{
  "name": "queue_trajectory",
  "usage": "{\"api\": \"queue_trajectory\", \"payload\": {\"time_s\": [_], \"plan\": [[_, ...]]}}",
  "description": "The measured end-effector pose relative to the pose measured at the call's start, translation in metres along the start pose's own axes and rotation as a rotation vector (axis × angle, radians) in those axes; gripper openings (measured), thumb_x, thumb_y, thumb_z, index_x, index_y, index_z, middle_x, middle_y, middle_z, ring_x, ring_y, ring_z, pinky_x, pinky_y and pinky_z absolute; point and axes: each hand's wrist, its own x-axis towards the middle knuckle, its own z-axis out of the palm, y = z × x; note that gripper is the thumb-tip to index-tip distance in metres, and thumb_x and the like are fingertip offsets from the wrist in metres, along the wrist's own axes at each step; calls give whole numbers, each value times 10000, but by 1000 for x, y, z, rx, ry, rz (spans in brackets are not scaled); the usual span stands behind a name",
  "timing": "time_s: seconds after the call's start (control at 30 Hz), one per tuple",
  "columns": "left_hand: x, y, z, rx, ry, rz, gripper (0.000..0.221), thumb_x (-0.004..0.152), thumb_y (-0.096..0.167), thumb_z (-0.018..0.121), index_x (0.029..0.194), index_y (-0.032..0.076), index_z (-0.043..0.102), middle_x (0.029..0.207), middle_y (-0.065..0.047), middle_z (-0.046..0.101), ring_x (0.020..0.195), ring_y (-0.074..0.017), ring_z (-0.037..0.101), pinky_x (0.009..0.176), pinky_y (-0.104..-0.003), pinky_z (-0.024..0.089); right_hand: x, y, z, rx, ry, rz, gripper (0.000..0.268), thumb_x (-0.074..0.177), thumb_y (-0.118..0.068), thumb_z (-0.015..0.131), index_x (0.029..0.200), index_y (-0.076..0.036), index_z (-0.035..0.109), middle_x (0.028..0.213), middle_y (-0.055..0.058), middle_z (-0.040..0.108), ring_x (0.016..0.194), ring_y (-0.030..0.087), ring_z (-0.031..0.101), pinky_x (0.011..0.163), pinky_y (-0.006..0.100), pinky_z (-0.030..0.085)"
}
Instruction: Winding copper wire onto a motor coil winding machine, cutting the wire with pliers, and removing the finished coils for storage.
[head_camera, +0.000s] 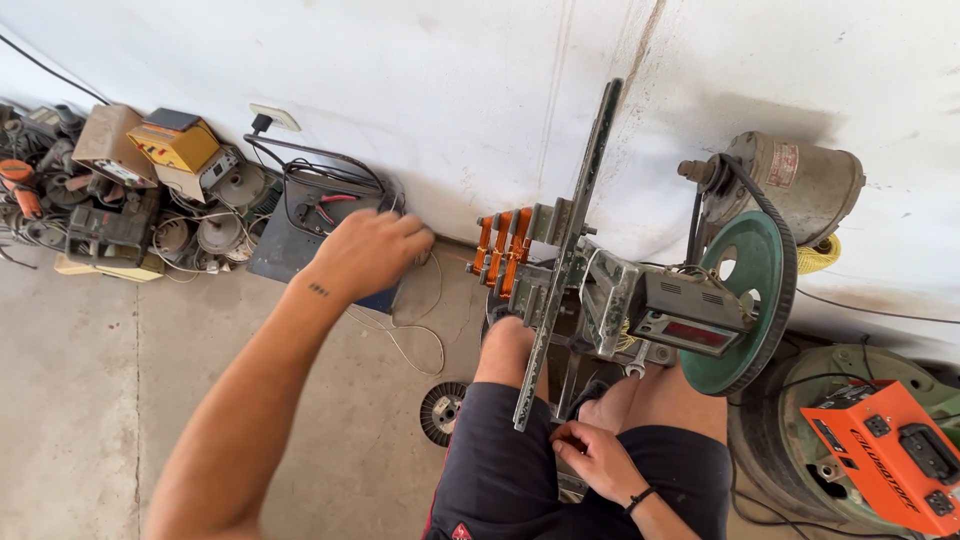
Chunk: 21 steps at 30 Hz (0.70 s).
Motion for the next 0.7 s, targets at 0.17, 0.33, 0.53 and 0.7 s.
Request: {"api": "queue_trajectory", "payload": {"time_s": [0.17, 0.33, 0.53, 0.7], "plan": [[-13, 26, -52, -576, -67, -119, 137, 885, 184, 512, 842, 127, 629, 809, 15, 660, 649, -227, 627, 562, -388, 476, 4, -3, 1, -52, -28, -4, 138, 933, -313, 659, 937, -235, 772, 861, -99, 787, 723, 68, 664, 697, 240, 489], [3, 47, -29, -1393, 145, -205, 153, 956, 79, 569, 916, 76, 717, 828, -1, 677, 694, -95, 523, 629, -273, 409, 3, -5, 1, -68, -30, -14, 135, 926, -304, 656, 932, -233, 769, 864, -100, 791, 723, 74, 664, 693, 247, 482], [14, 62, -11, -867, 483, -459, 275, 995, 175, 643, 1250, 175, 746, 809, 46, 634, 680, -135, 562, 612, -299, 424, 1, -5, 0, -59, -41, 27, 146, 939, -319, 660, 959, -230, 774, 828, -89, 773, 642, 71, 613, 649, 246, 458], [8, 54, -14, -104, 527, -129, 278, 993, 221, 648, 751, 182, 516, 585, 38, 418, 445, -163, 408, 451, -304, 328, 3, -10, -1, -65, -66, 35, 133, 944, -308, 660, 948, -224, 764, 860, -83, 777, 689, 82, 645, 673, 254, 465]]}}
